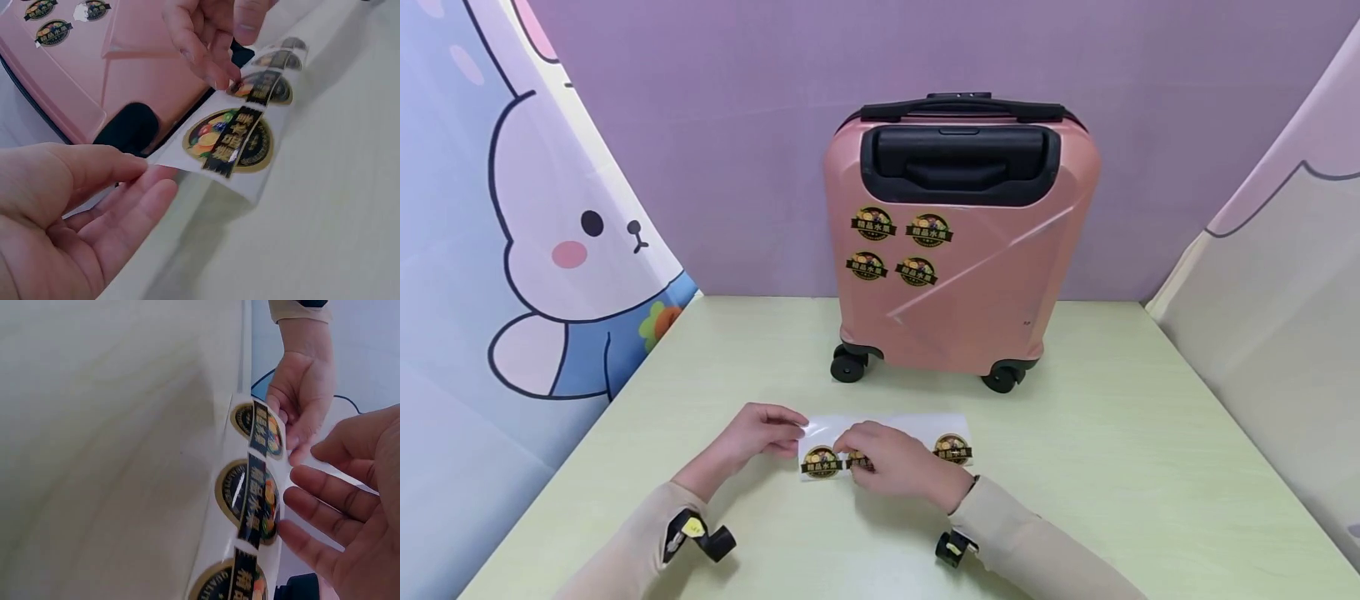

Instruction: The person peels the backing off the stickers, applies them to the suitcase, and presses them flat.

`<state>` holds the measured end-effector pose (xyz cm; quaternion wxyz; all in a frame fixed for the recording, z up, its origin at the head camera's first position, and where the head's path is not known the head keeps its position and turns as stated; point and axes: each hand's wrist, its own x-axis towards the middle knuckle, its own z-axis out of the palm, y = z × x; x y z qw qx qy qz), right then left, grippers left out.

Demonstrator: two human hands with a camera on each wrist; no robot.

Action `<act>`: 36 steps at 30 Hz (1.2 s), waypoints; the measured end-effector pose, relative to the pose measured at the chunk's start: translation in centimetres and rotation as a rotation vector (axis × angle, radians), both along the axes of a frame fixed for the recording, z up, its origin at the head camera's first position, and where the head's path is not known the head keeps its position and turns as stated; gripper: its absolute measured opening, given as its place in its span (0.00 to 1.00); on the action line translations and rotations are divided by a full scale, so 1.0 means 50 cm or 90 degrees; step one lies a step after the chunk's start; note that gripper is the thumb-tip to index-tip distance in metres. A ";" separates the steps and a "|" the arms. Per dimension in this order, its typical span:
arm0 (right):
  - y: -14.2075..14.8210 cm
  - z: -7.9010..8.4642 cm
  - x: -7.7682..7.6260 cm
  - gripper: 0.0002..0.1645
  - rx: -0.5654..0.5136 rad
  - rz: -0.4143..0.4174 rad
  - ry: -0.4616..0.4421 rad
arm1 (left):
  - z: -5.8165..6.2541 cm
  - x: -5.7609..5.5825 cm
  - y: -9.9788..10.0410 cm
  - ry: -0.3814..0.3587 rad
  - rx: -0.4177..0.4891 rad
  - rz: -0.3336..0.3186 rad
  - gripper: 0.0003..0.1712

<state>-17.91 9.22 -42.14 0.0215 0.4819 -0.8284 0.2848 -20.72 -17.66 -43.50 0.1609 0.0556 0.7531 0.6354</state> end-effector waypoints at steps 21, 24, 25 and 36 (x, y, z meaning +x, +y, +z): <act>0.008 0.014 -0.004 0.17 -0.047 -0.100 0.286 | 0.048 -0.012 0.073 0.003 0.069 0.014 0.18; 0.009 0.014 -0.006 0.19 -0.059 -0.103 0.330 | 0.053 -0.014 0.081 0.003 0.076 0.012 0.18; 0.010 0.013 -0.008 0.20 -0.061 -0.106 0.341 | 0.054 -0.015 0.084 0.001 0.079 0.012 0.18; 0.021 0.028 -0.015 0.23 -0.102 -0.138 0.383 | 0.070 -0.016 0.114 -0.007 0.124 0.005 0.20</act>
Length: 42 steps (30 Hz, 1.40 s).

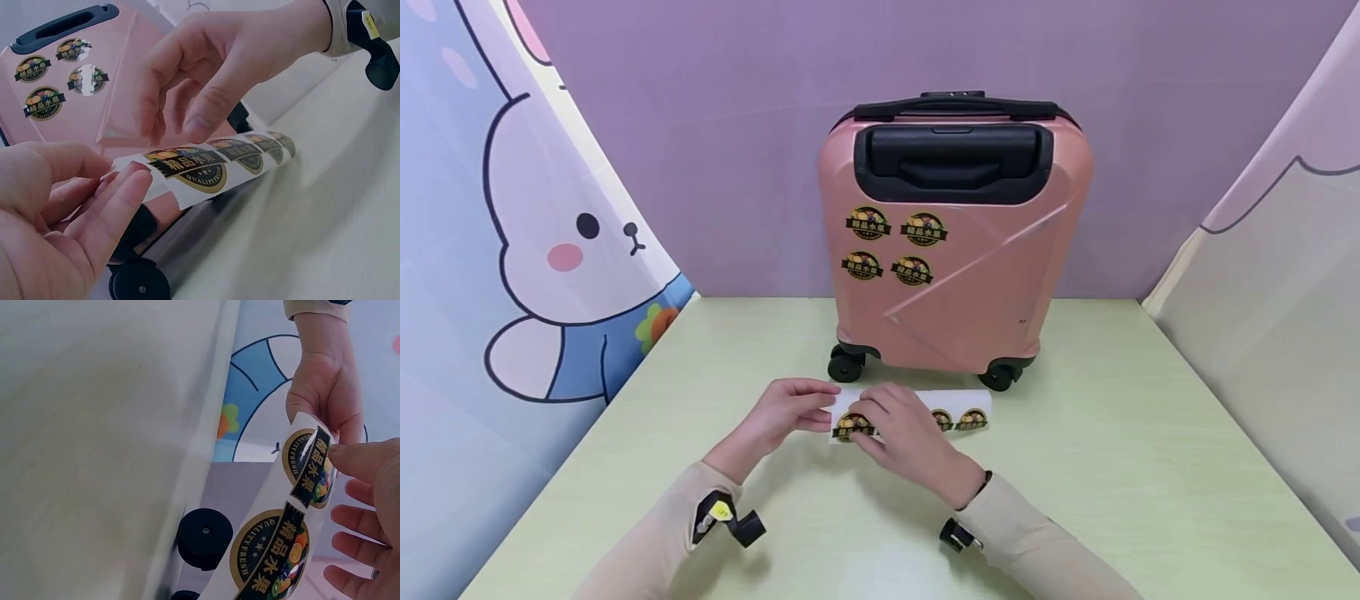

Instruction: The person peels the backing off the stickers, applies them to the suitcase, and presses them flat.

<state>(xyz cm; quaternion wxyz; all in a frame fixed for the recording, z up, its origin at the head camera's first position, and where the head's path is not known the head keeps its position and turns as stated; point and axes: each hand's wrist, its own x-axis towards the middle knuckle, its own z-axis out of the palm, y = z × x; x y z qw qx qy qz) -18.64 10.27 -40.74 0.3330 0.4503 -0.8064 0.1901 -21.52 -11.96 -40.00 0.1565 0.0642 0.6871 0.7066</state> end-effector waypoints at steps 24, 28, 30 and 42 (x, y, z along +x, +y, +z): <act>0.009 0.014 -0.012 0.21 -0.014 -0.040 0.021 | 0.027 0.000 0.036 0.047 0.021 -0.016 0.18; 0.009 0.017 -0.012 0.20 -0.013 -0.042 0.015 | 0.030 0.003 0.038 0.067 0.022 -0.021 0.18; 0.009 0.019 -0.011 0.19 -0.014 -0.042 0.013 | 0.031 0.004 0.039 0.072 0.025 -0.023 0.18; 0.009 0.030 -0.014 0.17 -0.009 -0.038 -0.004 | 0.033 0.001 0.043 0.102 -0.003 -0.011 0.17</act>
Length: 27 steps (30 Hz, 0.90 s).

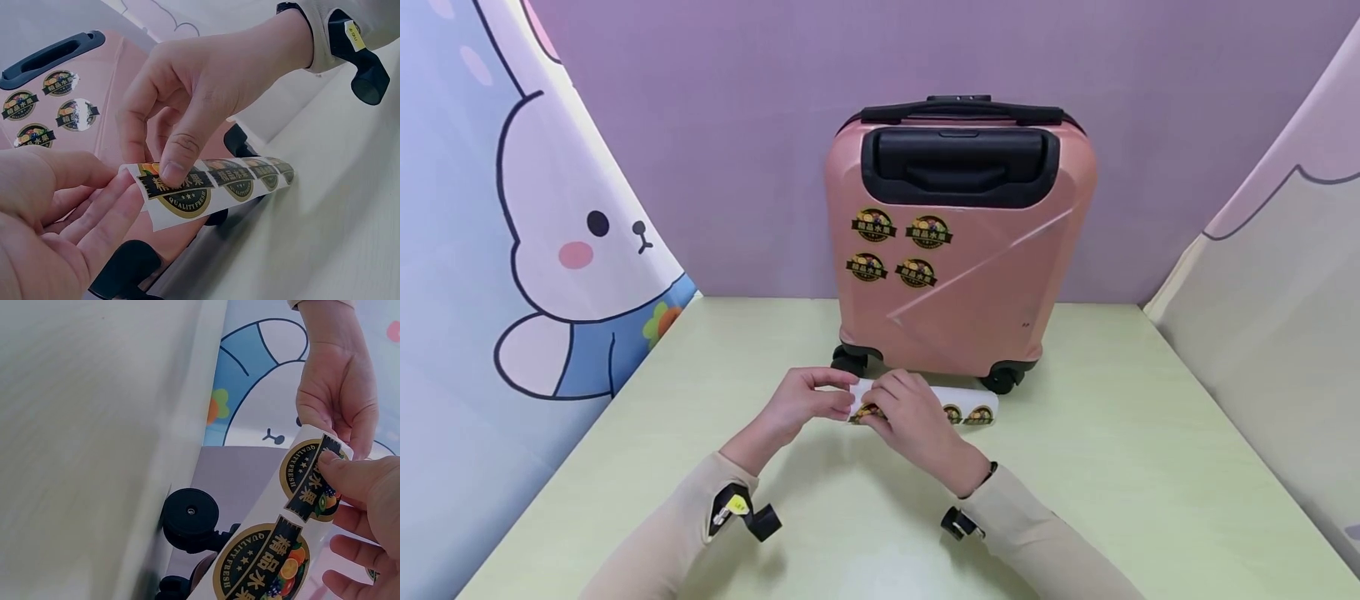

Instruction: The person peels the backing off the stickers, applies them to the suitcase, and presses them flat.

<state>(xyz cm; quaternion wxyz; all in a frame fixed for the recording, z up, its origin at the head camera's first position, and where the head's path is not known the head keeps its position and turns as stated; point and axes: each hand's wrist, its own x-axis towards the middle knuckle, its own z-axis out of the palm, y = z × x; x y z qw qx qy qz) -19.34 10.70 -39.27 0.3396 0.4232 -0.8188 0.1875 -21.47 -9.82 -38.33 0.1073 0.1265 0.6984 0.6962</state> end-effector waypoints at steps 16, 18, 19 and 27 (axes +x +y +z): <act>-0.001 -0.002 -0.008 0.15 -0.005 0.013 -0.013 | 0.004 0.000 0.004 0.005 0.013 -0.009 0.16; -0.001 -0.001 -0.007 0.14 -0.005 0.014 -0.016 | 0.005 0.000 0.004 0.010 0.012 -0.009 0.15; -0.001 0.000 -0.006 0.14 -0.005 0.014 -0.018 | 0.004 0.001 0.003 0.015 0.010 -0.010 0.15; -0.002 0.004 -0.006 0.14 -0.008 0.018 -0.026 | 0.003 0.000 0.003 0.024 0.011 -0.004 0.16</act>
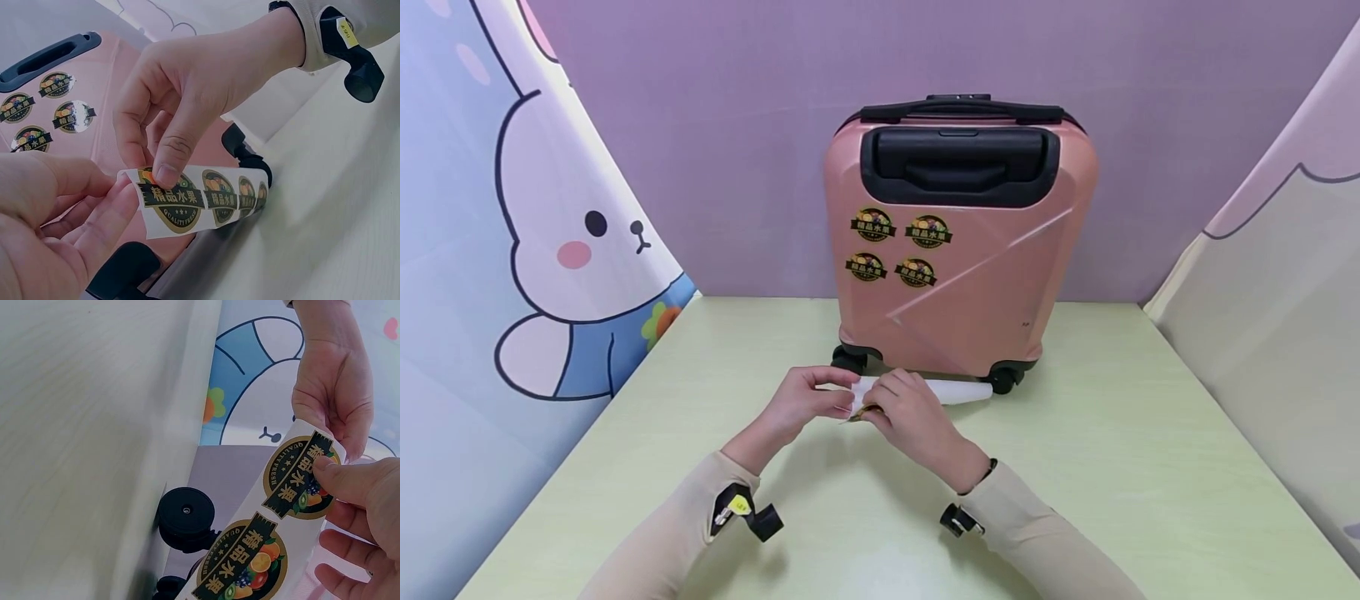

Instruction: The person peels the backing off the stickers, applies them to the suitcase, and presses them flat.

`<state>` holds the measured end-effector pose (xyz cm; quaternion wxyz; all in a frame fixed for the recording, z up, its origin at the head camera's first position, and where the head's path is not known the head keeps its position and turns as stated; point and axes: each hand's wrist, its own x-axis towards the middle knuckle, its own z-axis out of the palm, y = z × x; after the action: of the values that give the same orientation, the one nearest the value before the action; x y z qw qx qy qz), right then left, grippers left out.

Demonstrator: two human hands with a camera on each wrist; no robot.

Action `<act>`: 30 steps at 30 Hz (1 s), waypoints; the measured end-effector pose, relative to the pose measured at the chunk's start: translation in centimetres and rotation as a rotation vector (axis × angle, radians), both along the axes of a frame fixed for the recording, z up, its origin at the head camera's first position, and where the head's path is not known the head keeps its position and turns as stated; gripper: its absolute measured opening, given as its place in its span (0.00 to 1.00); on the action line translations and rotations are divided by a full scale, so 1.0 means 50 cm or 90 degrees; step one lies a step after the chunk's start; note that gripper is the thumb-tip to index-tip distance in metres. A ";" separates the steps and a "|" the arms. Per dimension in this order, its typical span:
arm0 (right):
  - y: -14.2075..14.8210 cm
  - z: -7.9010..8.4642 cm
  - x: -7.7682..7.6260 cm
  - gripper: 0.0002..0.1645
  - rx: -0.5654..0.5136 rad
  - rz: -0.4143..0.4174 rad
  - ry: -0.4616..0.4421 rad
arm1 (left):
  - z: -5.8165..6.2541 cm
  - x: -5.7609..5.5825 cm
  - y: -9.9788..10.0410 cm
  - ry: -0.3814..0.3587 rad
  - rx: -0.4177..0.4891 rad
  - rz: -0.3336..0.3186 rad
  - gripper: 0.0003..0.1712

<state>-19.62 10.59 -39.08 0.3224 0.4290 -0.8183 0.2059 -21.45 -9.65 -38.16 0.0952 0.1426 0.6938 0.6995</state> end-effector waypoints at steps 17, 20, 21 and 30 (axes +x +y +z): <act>0.001 0.007 -0.001 0.13 0.000 0.015 -0.002 | 0.002 -0.003 -0.002 -0.018 -0.009 0.017 0.15; 0.001 0.007 0.000 0.13 -0.004 0.020 0.001 | 0.001 -0.005 -0.002 -0.031 -0.010 0.014 0.16; 0.002 0.007 0.000 0.13 -0.006 0.021 0.002 | 0.000 -0.005 -0.003 -0.036 -0.010 0.013 0.17; 0.006 0.005 0.002 0.13 -0.012 0.040 -0.002 | -0.005 -0.007 -0.002 -0.041 -0.022 0.009 0.20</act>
<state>-19.52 10.89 -38.81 0.3185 0.4508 -0.8032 0.2243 -21.79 -9.76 -38.39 0.1154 0.1134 0.7035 0.6920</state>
